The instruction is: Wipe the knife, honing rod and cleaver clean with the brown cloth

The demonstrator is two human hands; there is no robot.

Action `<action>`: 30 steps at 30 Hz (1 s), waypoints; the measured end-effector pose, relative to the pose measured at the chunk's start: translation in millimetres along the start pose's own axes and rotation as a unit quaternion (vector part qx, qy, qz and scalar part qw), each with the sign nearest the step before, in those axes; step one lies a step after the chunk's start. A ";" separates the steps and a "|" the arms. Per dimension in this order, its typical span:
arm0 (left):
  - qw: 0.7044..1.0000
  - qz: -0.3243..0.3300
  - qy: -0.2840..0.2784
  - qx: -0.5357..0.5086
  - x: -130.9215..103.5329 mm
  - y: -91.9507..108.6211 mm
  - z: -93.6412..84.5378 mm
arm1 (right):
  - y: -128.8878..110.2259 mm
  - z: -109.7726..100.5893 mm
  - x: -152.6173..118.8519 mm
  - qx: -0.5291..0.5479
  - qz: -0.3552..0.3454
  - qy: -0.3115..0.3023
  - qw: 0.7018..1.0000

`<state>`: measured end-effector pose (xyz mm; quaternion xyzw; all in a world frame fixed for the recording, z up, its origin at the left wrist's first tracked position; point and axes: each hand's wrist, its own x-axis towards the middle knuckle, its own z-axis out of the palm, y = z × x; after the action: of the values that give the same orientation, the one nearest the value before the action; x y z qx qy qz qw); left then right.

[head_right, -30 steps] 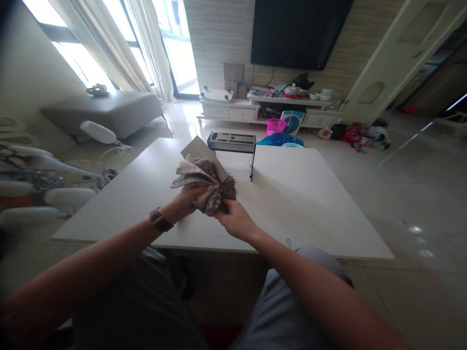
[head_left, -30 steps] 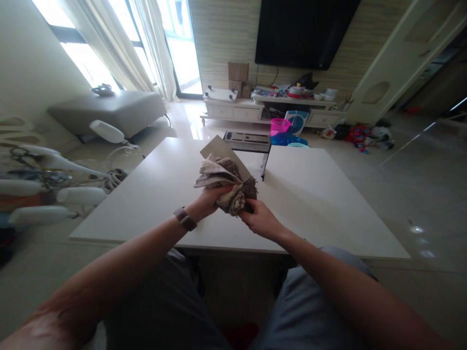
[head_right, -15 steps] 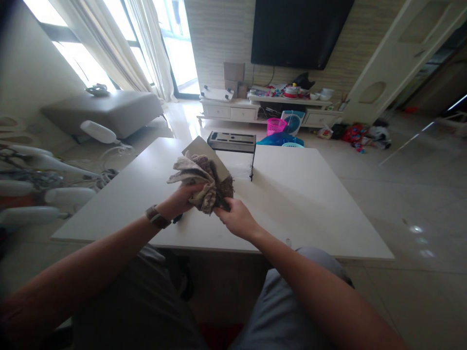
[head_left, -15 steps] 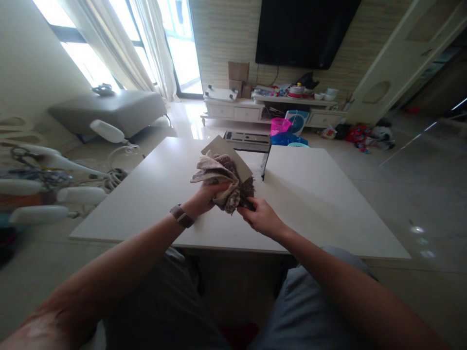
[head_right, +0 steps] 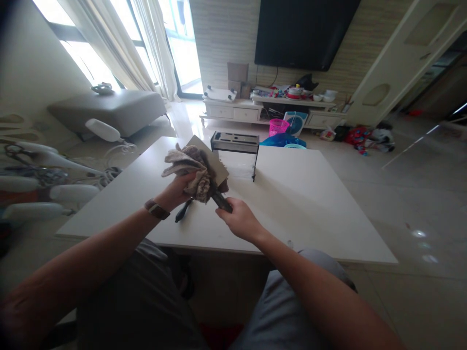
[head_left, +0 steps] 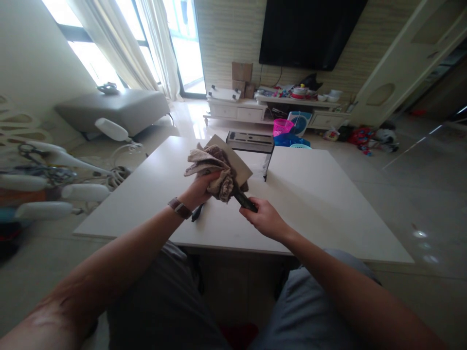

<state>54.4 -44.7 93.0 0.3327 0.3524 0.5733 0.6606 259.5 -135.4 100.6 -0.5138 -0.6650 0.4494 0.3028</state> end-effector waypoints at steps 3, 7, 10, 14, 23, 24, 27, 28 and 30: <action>0.999 -0.028 0.003 -0.016 -2.5 -5.7 0.6 | 0.9 0.9 -0.5 -0.012 0.003 0.001 1.000; 0.998 -0.060 -0.012 -0.012 -14.9 -20.6 10.0 | 2.7 3.6 1.8 -0.001 -0.012 0.006 1.000; 0.997 -0.073 -0.029 -0.006 -23.6 -29.6 15.9 | 3.8 5.4 3.2 0.013 -0.018 0.009 1.000; 0.998 -0.066 -0.023 -0.005 -23.5 -32.3 17.5 | 5.6 5.1 4.3 0.028 -0.010 0.002 1.000; 0.999 -0.035 -0.003 -0.026 8.4 -5.1 5.5 | 2.1 -7.5 5.1 0.001 0.007 -0.001 1.000; 0.999 -0.030 -0.003 -0.023 10.7 -0.7 2.0 | 0.9 -8.4 4.3 0.007 0.009 -0.007 1.000; 1.000 -0.010 0.004 -0.018 15.5 12.1 -8.4 | -2.9 -14.4 2.5 0.020 0.013 -0.034 0.999; 1.000 -0.006 0.011 -0.018 16.6 15.8 -11.1 | -3.9 -18.3 2.3 0.021 0.014 -0.045 0.999; 0.999 -0.004 0.029 -0.018 17.8 21.5 -14.4 | -4.9 -28.9 2.9 0.019 0.018 -0.070 0.997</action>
<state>32.6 -23.9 101.9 0.3026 0.3624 0.5866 0.6580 281.7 -124.7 116.9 -0.4870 -0.6667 0.5019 0.2576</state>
